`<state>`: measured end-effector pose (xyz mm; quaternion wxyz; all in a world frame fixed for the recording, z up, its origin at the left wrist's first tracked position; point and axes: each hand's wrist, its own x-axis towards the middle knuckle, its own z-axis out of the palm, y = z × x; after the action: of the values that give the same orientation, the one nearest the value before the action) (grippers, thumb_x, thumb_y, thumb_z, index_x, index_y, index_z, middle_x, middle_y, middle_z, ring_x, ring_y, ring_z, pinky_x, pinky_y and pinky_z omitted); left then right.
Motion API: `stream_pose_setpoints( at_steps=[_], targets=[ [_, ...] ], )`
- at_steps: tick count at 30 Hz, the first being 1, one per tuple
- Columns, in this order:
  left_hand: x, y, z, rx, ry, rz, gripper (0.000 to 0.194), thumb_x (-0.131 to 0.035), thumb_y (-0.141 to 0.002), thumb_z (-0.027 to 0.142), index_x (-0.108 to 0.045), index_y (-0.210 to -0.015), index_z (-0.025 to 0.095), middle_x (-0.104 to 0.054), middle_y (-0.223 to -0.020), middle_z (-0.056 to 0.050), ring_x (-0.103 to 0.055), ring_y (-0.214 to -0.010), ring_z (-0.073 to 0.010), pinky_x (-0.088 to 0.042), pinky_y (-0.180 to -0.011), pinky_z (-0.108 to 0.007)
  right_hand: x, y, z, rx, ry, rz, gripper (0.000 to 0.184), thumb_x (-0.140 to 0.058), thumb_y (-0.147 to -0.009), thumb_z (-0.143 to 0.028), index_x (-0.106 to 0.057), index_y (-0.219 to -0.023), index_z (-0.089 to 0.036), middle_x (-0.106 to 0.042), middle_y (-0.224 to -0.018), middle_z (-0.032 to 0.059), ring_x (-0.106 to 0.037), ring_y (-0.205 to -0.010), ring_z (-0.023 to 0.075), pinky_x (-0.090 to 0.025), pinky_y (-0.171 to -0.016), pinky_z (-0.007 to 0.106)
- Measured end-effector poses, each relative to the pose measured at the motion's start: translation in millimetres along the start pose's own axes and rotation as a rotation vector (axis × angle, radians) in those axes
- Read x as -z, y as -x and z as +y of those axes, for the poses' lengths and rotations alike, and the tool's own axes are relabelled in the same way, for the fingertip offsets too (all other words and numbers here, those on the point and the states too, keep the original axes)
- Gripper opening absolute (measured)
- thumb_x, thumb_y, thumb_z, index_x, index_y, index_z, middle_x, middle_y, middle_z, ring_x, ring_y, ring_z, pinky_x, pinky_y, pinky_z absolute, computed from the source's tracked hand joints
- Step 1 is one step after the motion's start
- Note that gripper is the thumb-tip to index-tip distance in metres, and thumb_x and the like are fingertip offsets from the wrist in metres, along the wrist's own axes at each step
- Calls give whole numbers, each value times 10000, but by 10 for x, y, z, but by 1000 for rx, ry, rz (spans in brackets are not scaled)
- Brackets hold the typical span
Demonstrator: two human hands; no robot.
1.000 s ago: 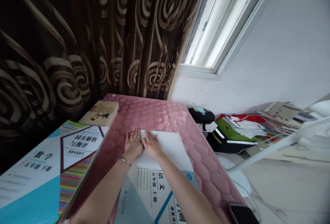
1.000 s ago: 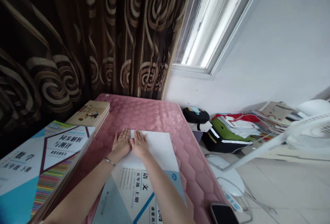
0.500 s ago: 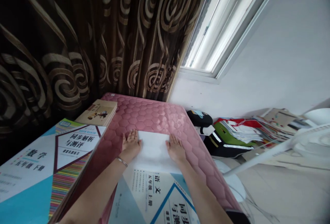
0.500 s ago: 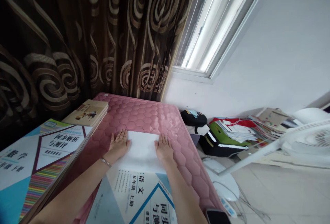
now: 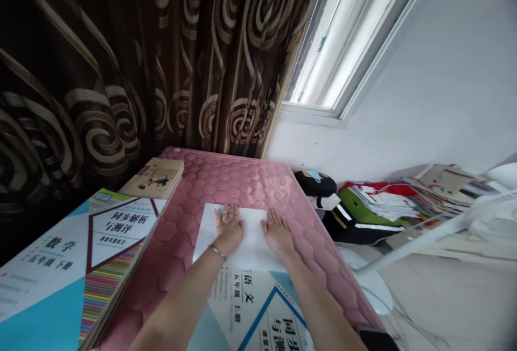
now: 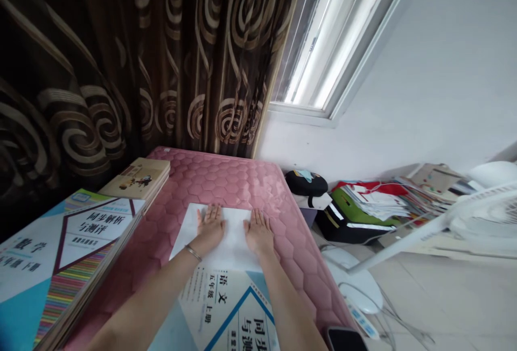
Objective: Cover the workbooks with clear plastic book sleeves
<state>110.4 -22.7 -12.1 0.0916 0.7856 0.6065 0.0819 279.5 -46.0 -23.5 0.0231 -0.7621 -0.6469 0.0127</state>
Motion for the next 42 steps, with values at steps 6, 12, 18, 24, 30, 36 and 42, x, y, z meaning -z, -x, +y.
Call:
stream_pose_setpoints(
  at_steps=[6, 12, 18, 24, 30, 36, 42],
  targets=[
    [193, 109, -633, 90, -72, 7, 598, -168, -951, 350, -251, -1519, 179, -253, -1586, -43, -90, -1488, -281, 11, -1143, -669, 34, 6, 11, 0, 6, -1, 629, -185, -994, -402, -276, -1503, -45, -239, -1581, 117, -196, -1466, 204, -94, -1191, 359],
    [198, 118, -637, 80, -102, 9, 596, -195, -945, 343, -247, -1521, 195, -229, -1596, -50, -94, -1488, -281, -30, -1138, -678, 89, -22, -239, -23, -5, -52, 599, -194, -991, -347, -263, -1508, -53, -191, -1589, 151, -117, -1482, 256, -98, -1172, 498],
    [172, 115, -640, 70, -94, 24, 601, -194, -946, 361, -248, -1520, 192, -247, -1591, -50, -106, -1486, -278, -28, -1142, -672, 69, -5, -881, 305, -150, -54, 622, -171, -1001, -401, -258, -1509, -53, -251, -1574, 135, -148, -1478, 202, -92, -1188, 422],
    [165, 119, -653, 76, -110, 34, 591, -178, -948, 334, -247, -1520, 205, -239, -1593, -34, -113, -1486, -265, -33, -1144, -670, 85, -43, -352, 78, -66, -70, 624, -177, -998, -379, -251, -1504, -23, -220, -1580, 148, -166, -1474, 212, -127, -1182, 398],
    [219, 111, -494, 64, -142, 28, 594, -207, -929, 241, -277, -1510, 142, -244, -1590, -82, -80, -1486, -309, 17, -1120, -706, 71, -17, -52, 33, 6, -72, 630, -162, -991, -382, -261, -1502, -26, -208, -1586, 121, -162, -1474, 206, -131, -1184, 413],
    [74, 46, 56, -103, -10, -39, 597, -263, -933, 311, -270, -1517, 184, -242, -1594, -76, -103, -1484, -306, -31, -1150, -662, 19, -9, -100, 46, 13, -37, 632, -176, -987, -382, -274, -1497, -22, -216, -1583, 129, -181, -1470, 216, -134, -1184, 416],
    [62, 90, -176, 19, 7, -7, 614, -206, -956, 416, -242, -1522, 182, -238, -1592, -69, -145, -1479, -286, 27, -1152, -649, 89, 30, -110, 34, 3, -50, 629, -174, -986, -374, -267, -1499, -23, -211, -1585, 119, -170, -1473, 219, -132, -1186, 423]
  ],
)
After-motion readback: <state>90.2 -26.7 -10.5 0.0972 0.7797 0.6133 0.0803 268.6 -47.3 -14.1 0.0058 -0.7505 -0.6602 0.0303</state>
